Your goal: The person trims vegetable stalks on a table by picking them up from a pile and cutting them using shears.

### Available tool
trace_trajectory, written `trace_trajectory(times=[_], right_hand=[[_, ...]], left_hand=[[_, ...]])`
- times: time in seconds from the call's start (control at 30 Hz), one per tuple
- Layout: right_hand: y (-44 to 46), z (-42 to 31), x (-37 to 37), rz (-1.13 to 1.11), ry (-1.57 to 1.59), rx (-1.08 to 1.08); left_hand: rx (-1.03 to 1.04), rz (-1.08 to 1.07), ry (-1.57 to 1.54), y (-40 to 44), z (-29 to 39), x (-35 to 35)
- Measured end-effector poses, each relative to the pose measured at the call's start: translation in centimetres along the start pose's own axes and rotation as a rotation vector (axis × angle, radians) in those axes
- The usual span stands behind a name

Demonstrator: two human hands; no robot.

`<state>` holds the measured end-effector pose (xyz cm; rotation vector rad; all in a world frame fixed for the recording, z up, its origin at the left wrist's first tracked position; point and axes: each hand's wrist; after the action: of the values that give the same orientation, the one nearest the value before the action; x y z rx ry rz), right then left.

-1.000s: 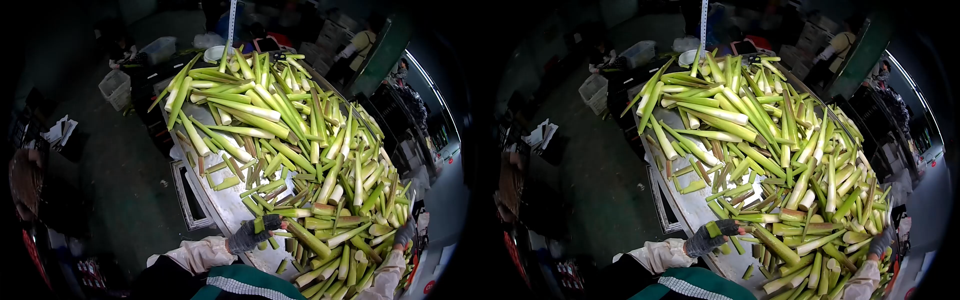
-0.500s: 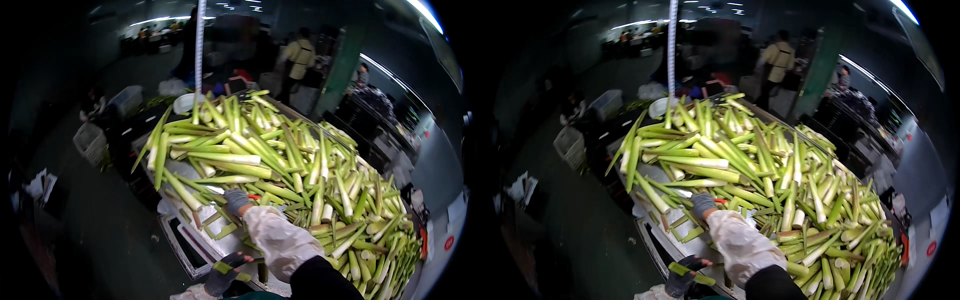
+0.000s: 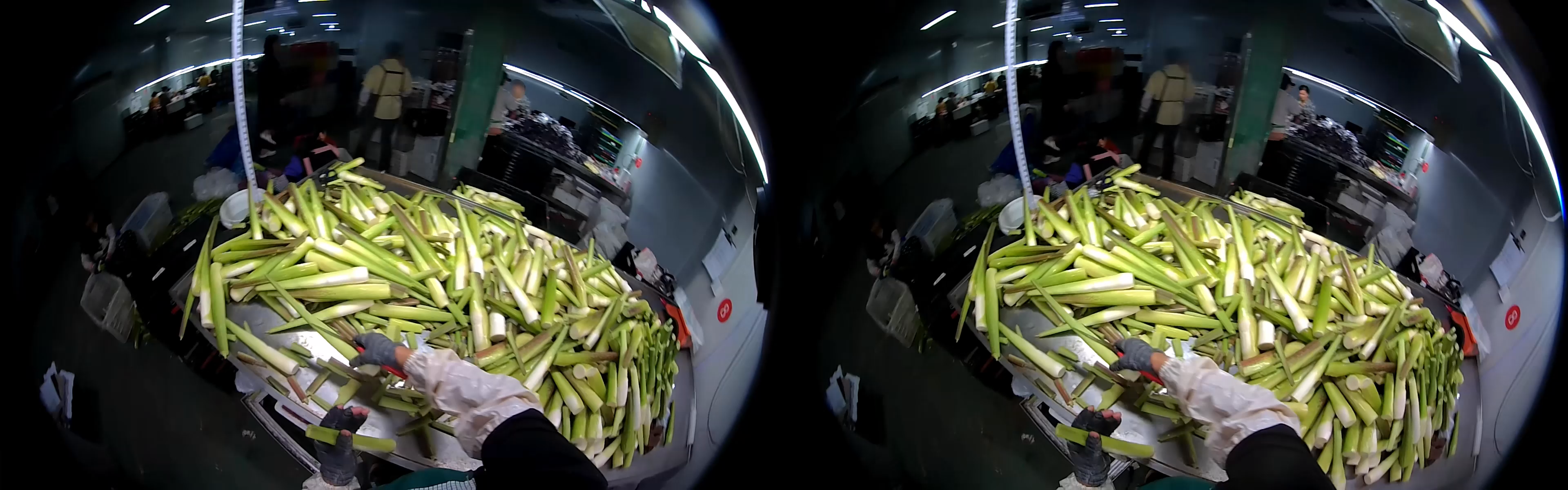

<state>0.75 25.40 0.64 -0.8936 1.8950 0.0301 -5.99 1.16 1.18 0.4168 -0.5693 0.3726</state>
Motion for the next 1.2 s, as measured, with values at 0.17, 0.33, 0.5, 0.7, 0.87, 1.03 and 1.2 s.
trace_trajectory(times=[0.17,0.33,0.5,0.7,0.87,1.03,1.2], right_hand=[[-15.1,4.3,-1.4,0.076,0.346,0.026],[-25.2,8.3,4.1,0.444,0.548,0.091],[-29.0,9.8,8.3,0.686,0.450,0.226],[-31.4,10.5,10.7,0.753,0.646,0.299],[-31.8,9.8,11.2,0.708,0.927,0.222],[-32.0,10.4,11.7,0.693,0.676,0.252],[-32.2,10.6,11.7,0.661,0.629,0.244]], left_hand=[[0.031,0.043,-0.007,1.3,-1.8,3.8],[-0.148,-0.244,0.041,0.5,-4.4,8.6],[-0.254,-0.461,0.114,-2.8,-7.5,12.9],[-0.257,-0.507,0.360,-5.3,-8.7,14.7],[-0.155,-0.488,0.445,-6.2,-10.7,14.1],[-0.284,-0.533,0.452,-6.3,-9.3,14.0],[-0.313,-0.509,0.304,-6.2,-8.6,14.4]])
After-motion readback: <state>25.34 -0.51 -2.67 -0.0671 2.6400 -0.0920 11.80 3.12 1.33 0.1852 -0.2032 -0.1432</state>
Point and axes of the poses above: each hand's wrist, its own y-axis towards the middle knuckle, its own x-axis out of the palm, z = x × y, and after that the axes turned 9 degrees about x, right-handed
